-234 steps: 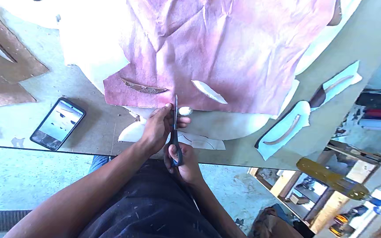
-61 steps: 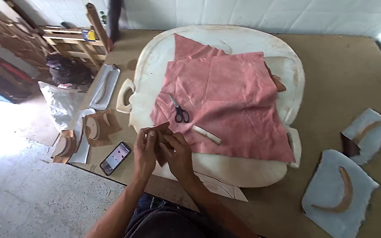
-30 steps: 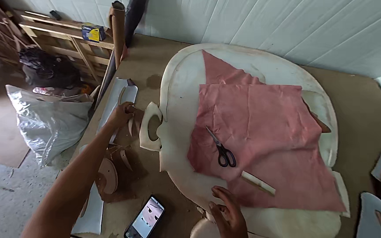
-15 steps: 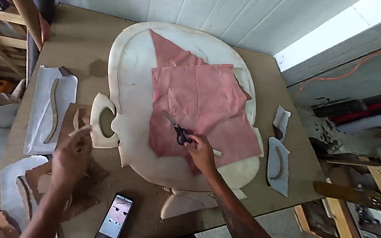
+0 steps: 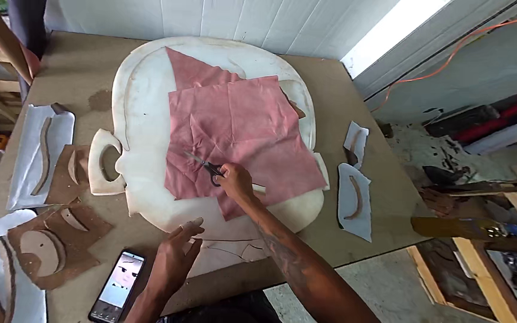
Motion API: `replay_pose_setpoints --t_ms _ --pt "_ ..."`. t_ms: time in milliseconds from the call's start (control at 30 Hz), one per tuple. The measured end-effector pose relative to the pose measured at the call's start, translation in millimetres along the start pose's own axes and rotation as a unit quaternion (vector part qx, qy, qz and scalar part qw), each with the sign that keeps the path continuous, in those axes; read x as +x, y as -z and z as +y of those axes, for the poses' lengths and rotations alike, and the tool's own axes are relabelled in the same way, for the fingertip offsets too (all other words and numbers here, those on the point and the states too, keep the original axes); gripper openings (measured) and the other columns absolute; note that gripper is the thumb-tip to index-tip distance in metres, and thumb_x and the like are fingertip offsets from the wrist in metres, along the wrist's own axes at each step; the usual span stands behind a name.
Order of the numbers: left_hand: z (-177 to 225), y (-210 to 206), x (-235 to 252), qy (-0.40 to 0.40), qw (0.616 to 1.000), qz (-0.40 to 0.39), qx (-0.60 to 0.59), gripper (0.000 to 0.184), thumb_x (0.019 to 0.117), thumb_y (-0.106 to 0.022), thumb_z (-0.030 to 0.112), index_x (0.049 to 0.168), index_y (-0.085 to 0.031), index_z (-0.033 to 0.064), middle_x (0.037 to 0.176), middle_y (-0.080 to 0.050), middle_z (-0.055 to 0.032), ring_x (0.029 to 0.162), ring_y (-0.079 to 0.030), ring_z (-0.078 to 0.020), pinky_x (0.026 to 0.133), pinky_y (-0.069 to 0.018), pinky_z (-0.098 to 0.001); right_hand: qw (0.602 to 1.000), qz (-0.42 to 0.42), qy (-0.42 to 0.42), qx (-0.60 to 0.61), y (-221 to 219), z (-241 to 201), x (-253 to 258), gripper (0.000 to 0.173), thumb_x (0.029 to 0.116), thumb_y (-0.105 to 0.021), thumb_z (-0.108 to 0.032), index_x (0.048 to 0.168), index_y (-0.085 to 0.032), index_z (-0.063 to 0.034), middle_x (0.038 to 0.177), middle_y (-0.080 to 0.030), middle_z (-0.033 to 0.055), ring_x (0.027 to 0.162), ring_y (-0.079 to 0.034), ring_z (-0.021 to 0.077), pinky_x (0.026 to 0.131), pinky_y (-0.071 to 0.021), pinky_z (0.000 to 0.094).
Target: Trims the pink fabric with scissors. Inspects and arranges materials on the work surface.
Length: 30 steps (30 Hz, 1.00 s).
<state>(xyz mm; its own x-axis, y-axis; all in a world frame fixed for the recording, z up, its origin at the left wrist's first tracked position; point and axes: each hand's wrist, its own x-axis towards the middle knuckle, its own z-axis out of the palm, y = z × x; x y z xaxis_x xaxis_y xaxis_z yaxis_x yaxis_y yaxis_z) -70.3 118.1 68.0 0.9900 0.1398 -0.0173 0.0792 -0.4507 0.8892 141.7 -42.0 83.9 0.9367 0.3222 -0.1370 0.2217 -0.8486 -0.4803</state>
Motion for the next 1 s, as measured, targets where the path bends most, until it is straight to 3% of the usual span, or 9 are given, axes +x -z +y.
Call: replay_pose_setpoints --t_ms 100,167,233,367,467,633,800,933,1000 --pt "53.6 -1.8 15.5 -0.048 0.994 0.093 0.013 0.023 0.0993 -0.064 0.024 0.117 -0.075 0.0135 0.113 -0.074 0.0025 0.100 -0.072 -0.0091 0.088 -0.0629 -0.0322 0.995 -0.093 -0.014 0.011 30.0 44.8 -44.6 0.030 0.0893 -0.072 -0.040 0.107 -0.076 -0.0162 0.095 -0.072 0.0056 0.091 -0.069 0.0248 0.083 -0.0568 0.0532" --pt "79.0 -13.6 39.2 -0.070 0.990 0.106 0.065 0.022 0.0976 -0.068 0.031 0.115 -0.076 0.0189 0.117 -0.074 0.0057 0.106 -0.069 -0.0076 0.093 -0.0604 -0.0332 0.985 -0.169 0.007 0.026 47.2 84.1 -93.7 0.034 0.0922 -0.068 -0.038 0.114 -0.074 -0.0129 0.105 -0.072 0.0090 0.100 -0.068 0.0271 0.092 -0.0551 0.0529" --pt "83.1 -45.0 77.0 -0.078 0.985 0.069 0.139 0.024 0.0947 -0.072 0.037 0.115 -0.077 0.0243 0.126 -0.070 0.0061 0.119 -0.064 -0.0107 0.101 -0.0561 -0.0395 0.981 -0.186 0.039 0.033 46.5 129.1 -130.5 0.033 0.0903 -0.070 -0.038 0.111 -0.075 -0.0123 0.102 -0.072 0.0086 0.098 -0.067 0.0262 0.090 -0.0551 0.0489" --pt "57.8 -127.9 148.4 -0.063 0.953 -0.080 0.285 0.041 0.0888 -0.078 0.040 0.127 -0.072 0.0269 0.147 -0.056 -0.0072 0.145 -0.041 -0.0299 0.115 -0.0403 -0.0549 0.976 -0.205 0.067 0.031 47.3 184.3 -162.3 0.028 0.0892 -0.073 -0.035 0.107 -0.076 -0.0127 0.100 -0.071 0.0083 0.098 -0.067 0.0267 0.090 -0.0549 0.0484" --pt "41.7 -162.4 175.8 -0.065 0.930 -0.114 0.345 0.040 0.0896 -0.076 0.034 0.129 -0.071 0.0280 0.146 -0.057 -0.0093 0.150 -0.034 -0.0315 0.120 -0.0314 -0.0550 0.971 -0.226 0.068 0.044 52.8 207.8 -158.1 0.029 0.0910 -0.071 -0.035 0.110 -0.075 -0.0140 0.101 -0.071 0.0067 0.100 -0.066 0.0255 0.093 -0.0525 0.0480" --pt "49.8 -163.9 188.5 -0.069 0.921 -0.108 0.369 0.024 0.0996 -0.064 0.034 0.118 -0.075 0.0229 0.149 -0.056 -0.0028 0.149 -0.036 -0.0265 0.121 -0.0320 -0.0518 0.965 -0.188 0.068 0.170 58.1 235.8 -142.1 0.032 0.0955 -0.066 -0.040 0.115 -0.075 -0.0161 0.103 -0.071 0.0017 0.096 -0.067 0.0140 0.091 -0.0563 0.0357" --pt "83.4 -151.8 168.9 0.013 0.980 -0.089 0.176 0.029 0.1055 -0.056 0.029 0.121 -0.072 0.0103 0.126 -0.065 -0.0133 0.123 -0.060 -0.0285 0.105 -0.0489 -0.0539 0.922 -0.090 0.020 0.376 75.3 233.7 -114.8 0.030 0.0977 -0.066 -0.034 0.116 -0.074 -0.0118 0.098 -0.073 0.0003 0.088 -0.069 0.0108 0.080 -0.0589 0.0317" --pt "127.2 -152.3 129.0 0.084 0.993 -0.086 0.011 0.028 0.1084 -0.051 0.029 0.125 -0.070 0.0181 0.116 -0.070 -0.0025 0.094 -0.070 -0.0151 0.086 -0.0604 -0.0418 0.865 -0.019 0.029 0.501 89.7 201.1 -89.6 0.039 0.0999 -0.065 -0.028 0.135 -0.063 -0.0125 0.111 -0.071 0.0048 0.083 -0.069 0.0189 0.068 -0.0611 0.0358" --pt "135.9 -157.6 107.5 0.093 0.992 -0.075 -0.044 0.027 0.1090 -0.049 0.026 0.124 -0.070 0.0173 0.101 -0.071 -0.0013 0.079 -0.069 -0.0137 0.074 -0.0614 -0.0357 0.848 0.018 0.047 0.527 99.0 179.3 -83.1 0.029 0.1000 -0.067 -0.024 0.127 -0.066 -0.0118 0.101 -0.073 0.0068 0.073 -0.069 0.0203 0.059 -0.0597 0.0334"
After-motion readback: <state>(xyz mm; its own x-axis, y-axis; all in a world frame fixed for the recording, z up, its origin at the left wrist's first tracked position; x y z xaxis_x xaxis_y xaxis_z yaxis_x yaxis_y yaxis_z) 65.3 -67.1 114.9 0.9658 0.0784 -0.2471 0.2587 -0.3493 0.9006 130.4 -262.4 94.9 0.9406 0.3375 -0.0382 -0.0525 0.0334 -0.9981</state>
